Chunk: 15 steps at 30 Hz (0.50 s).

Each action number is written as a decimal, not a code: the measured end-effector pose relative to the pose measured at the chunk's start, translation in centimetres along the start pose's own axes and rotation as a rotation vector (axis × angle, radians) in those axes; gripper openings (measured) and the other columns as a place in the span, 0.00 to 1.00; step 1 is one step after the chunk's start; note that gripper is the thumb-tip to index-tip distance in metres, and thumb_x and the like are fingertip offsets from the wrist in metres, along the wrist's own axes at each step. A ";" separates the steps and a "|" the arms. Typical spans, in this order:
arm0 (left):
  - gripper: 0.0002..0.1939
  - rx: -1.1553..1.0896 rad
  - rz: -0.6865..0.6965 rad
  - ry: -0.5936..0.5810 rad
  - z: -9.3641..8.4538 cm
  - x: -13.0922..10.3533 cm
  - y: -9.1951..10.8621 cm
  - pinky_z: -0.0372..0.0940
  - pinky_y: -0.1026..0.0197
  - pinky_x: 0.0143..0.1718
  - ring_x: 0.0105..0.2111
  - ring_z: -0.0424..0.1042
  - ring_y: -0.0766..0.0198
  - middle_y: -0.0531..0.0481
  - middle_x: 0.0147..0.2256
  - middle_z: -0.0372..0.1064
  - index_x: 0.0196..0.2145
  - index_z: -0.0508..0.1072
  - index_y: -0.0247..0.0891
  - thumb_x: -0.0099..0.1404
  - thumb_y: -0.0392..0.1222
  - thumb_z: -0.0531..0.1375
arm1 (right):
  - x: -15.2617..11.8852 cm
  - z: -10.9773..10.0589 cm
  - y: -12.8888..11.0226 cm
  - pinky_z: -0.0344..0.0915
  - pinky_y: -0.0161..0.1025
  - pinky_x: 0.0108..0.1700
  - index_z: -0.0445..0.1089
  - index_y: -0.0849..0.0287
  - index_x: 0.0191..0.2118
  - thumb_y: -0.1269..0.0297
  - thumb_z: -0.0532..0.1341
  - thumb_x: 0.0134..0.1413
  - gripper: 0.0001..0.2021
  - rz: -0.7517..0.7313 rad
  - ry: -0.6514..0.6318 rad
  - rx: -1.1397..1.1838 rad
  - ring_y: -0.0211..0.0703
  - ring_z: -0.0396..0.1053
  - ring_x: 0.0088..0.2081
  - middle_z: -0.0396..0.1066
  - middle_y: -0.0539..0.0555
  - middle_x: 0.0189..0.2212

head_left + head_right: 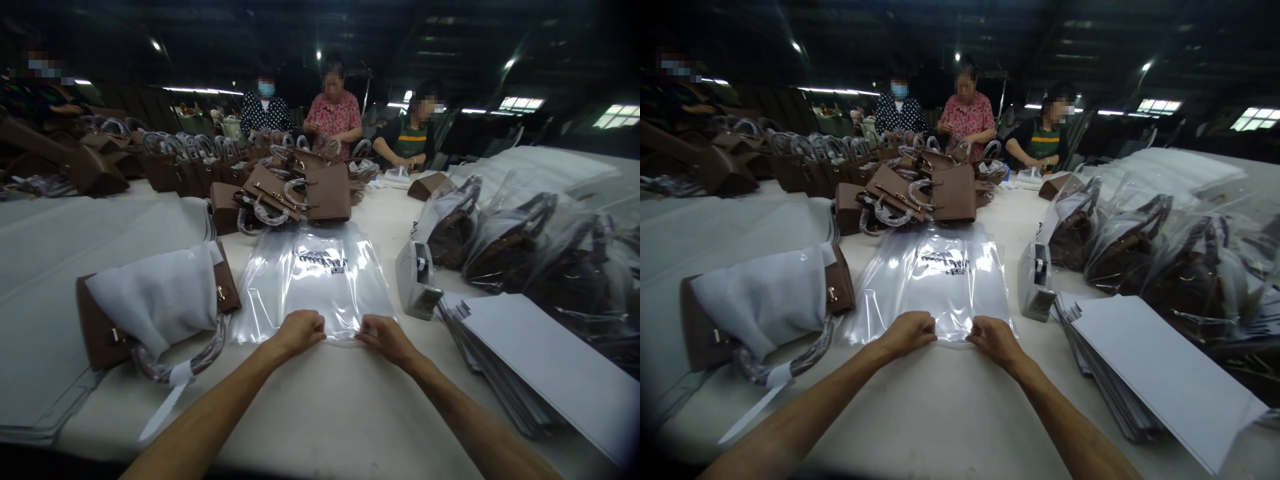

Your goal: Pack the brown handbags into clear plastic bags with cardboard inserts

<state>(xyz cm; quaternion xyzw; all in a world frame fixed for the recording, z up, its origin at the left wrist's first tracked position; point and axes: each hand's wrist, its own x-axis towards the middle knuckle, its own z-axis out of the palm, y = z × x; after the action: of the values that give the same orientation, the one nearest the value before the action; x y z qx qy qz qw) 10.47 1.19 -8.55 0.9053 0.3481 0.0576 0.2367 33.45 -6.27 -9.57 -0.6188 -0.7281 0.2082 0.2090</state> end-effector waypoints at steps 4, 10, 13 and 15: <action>0.15 -0.184 -0.047 -0.106 -0.5 0.7 -0.9 0.54 0.68 0.24 0.22 0.60 0.70 0.57 0.20 0.60 0.23 0.69 0.35 0.57 0.50 0.57 | 0.6 -0.5 -0.2 0.52 0.31 0.27 0.65 0.61 0.23 0.51 0.55 0.51 0.17 0.048 -0.082 0.083 0.34 0.58 0.23 0.63 0.47 0.19; 0.12 -0.378 -0.054 -0.215 -1.2 0.1 -1.8 0.58 0.66 0.29 0.26 0.64 0.69 0.55 0.25 0.66 0.30 0.72 0.34 0.60 0.45 0.54 | 0.6 -1.3 0.0 0.56 0.32 0.31 0.70 0.61 0.28 0.54 0.50 0.54 0.18 0.076 -0.187 0.212 0.36 0.62 0.27 0.67 0.49 0.23; 0.10 -0.414 -0.072 -0.203 -1.3 -0.2 -1.7 0.58 0.66 0.28 0.26 0.64 0.68 0.54 0.24 0.66 0.29 0.71 0.33 0.57 0.44 0.57 | 0.7 -1.0 0.0 0.56 0.33 0.31 0.69 0.61 0.27 0.55 0.55 0.49 0.14 0.125 -0.137 0.231 0.37 0.63 0.27 0.67 0.49 0.23; 0.10 -0.431 -0.093 -0.181 -1.4 -0.3 -1.7 0.56 0.67 0.26 0.25 0.62 0.69 0.56 0.22 0.63 0.26 0.70 0.33 0.54 0.45 0.59 | 0.8 -0.7 -0.1 0.56 0.32 0.30 0.66 0.61 0.25 0.54 0.59 0.45 0.13 0.154 -0.090 0.234 0.37 0.62 0.28 0.66 0.49 0.23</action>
<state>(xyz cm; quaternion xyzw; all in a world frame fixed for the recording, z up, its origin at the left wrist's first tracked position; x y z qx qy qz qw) 8.84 2.63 -8.08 0.8184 0.3463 0.0382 0.4570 33.65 -5.44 -8.84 -0.6343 -0.6577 0.3347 0.2303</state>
